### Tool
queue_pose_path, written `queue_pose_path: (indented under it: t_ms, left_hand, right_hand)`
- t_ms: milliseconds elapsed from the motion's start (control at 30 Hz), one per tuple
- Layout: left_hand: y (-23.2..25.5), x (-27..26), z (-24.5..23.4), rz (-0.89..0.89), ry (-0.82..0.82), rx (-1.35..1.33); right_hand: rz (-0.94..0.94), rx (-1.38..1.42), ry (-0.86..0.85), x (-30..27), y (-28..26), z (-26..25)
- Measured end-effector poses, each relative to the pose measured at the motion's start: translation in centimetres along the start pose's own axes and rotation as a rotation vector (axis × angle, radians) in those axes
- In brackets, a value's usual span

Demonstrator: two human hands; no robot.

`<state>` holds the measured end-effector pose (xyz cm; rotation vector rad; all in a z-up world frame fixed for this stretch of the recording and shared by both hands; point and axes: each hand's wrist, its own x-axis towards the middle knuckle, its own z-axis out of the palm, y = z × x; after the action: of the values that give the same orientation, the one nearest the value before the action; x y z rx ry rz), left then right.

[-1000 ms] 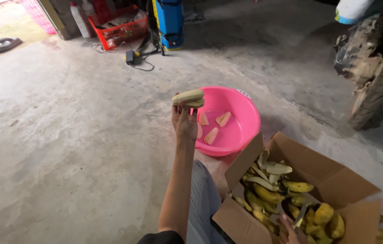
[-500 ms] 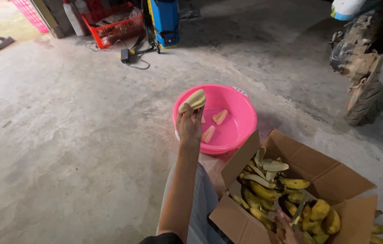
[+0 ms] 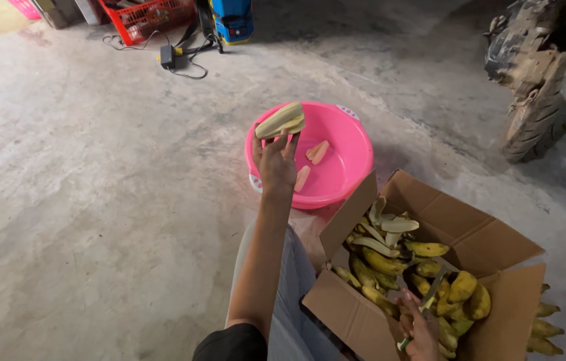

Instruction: The person is peeling bananas using a knife and placing them in a pink basin.

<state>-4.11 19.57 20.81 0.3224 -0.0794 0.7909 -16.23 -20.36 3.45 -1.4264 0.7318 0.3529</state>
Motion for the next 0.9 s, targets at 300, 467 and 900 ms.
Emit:
queue_pose_path:
  t_ms: [300,467,900]
  left_hand:
    - [-0.2,0.3,-0.3,0.040,0.116,0.068]
    - [1.1,0.5,-0.6,0.094,0.092,0.031]
    - [4.2,2.8,-3.4,0.140,0.090,0.062]
  right_hand:
    - [-0.046,0.055,0.014,-0.3,0.1,0.2]
    - [-0.024,-0.005,-0.008,0.1,0.3,0.3]
    - [0.054,0.006,0.015,1.9,0.9,0.1]
